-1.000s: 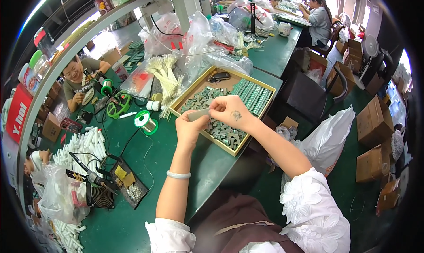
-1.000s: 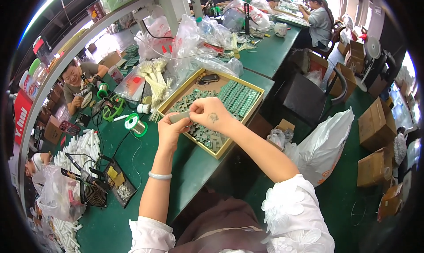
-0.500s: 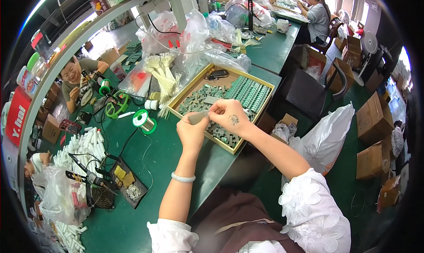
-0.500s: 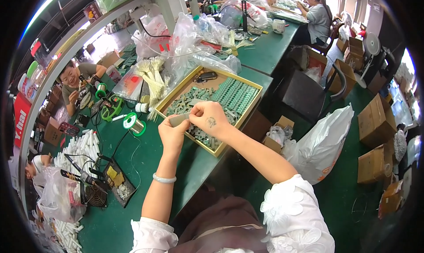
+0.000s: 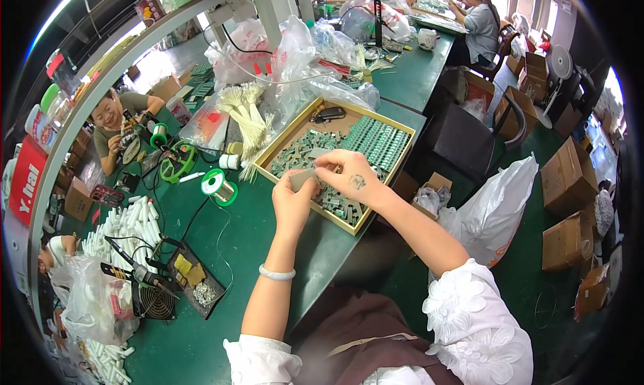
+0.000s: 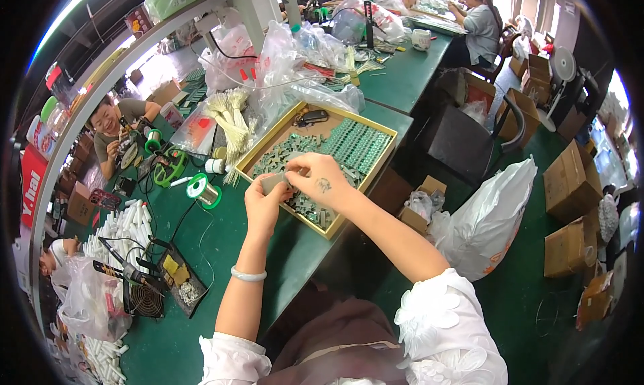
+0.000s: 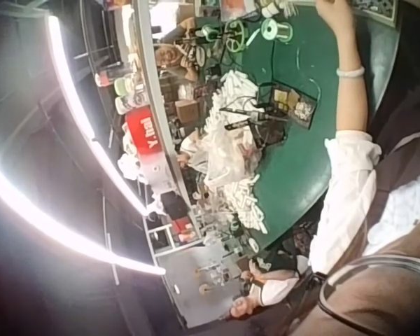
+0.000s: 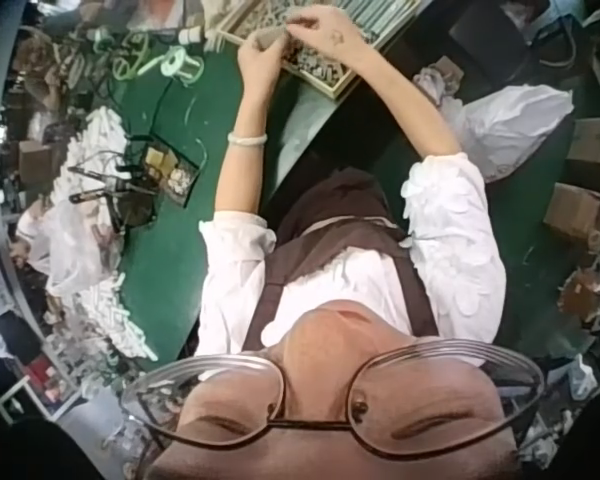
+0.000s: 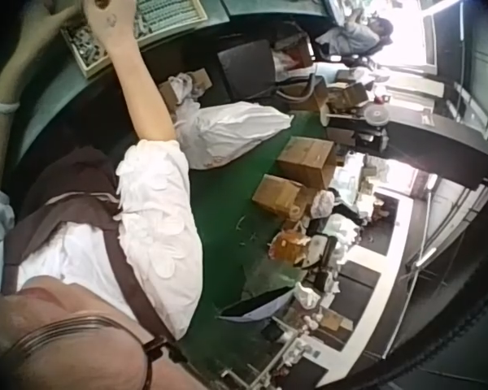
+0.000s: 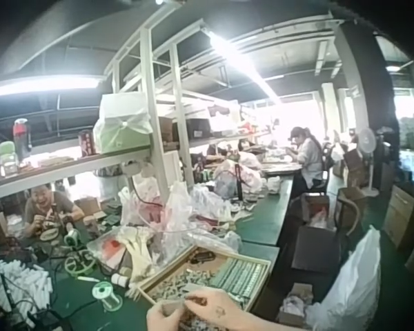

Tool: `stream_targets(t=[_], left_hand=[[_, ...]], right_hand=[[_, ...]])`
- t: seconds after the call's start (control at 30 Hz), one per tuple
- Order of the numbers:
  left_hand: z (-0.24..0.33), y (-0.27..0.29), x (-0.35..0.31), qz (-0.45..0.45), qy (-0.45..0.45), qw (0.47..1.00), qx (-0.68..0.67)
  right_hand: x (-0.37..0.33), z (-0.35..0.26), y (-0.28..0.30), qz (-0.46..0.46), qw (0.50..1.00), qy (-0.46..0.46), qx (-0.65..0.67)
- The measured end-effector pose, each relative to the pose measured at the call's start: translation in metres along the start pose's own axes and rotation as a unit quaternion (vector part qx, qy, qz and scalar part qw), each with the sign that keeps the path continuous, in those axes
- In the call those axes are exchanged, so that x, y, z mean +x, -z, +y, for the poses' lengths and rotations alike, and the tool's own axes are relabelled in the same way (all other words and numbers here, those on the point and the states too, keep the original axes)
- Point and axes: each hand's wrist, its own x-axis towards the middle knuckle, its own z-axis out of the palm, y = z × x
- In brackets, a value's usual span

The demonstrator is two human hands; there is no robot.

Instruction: Sorting and counting small green components into a divided plastic tray on a production line.

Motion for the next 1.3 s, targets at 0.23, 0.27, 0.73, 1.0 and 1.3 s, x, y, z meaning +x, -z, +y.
stream_targets(t=[0.23, 0.27, 0.73, 1.0, 1.3], left_hand=[[0.008, -0.002, -0.002, 0.029, -0.012, 0.996, 0.081], [0.005, 0.0, -0.001, 0.031, -0.015, 0.995, 0.092], [0.003, -0.006, 0.002, 0.002, -0.022, 1.0, -0.003], [0.001, -0.008, 0.002, 0.033, -0.026, 0.994, 0.104], [0.004, -0.004, 0.002, 0.007, 0.004, 0.996, 0.084]], right_hand=[[0.002, -0.004, -0.002, -0.033, 0.995, -0.059, 0.078], [0.002, -0.004, -0.002, -0.043, 0.994, -0.06, 0.077], [0.006, 0.002, -0.007, 0.035, 0.998, 0.024, 0.042], [0.003, -0.005, -0.01, 0.019, 0.998, -0.035, 0.056], [0.008, -0.003, -0.006, -0.032, 0.998, -0.016, 0.053]])
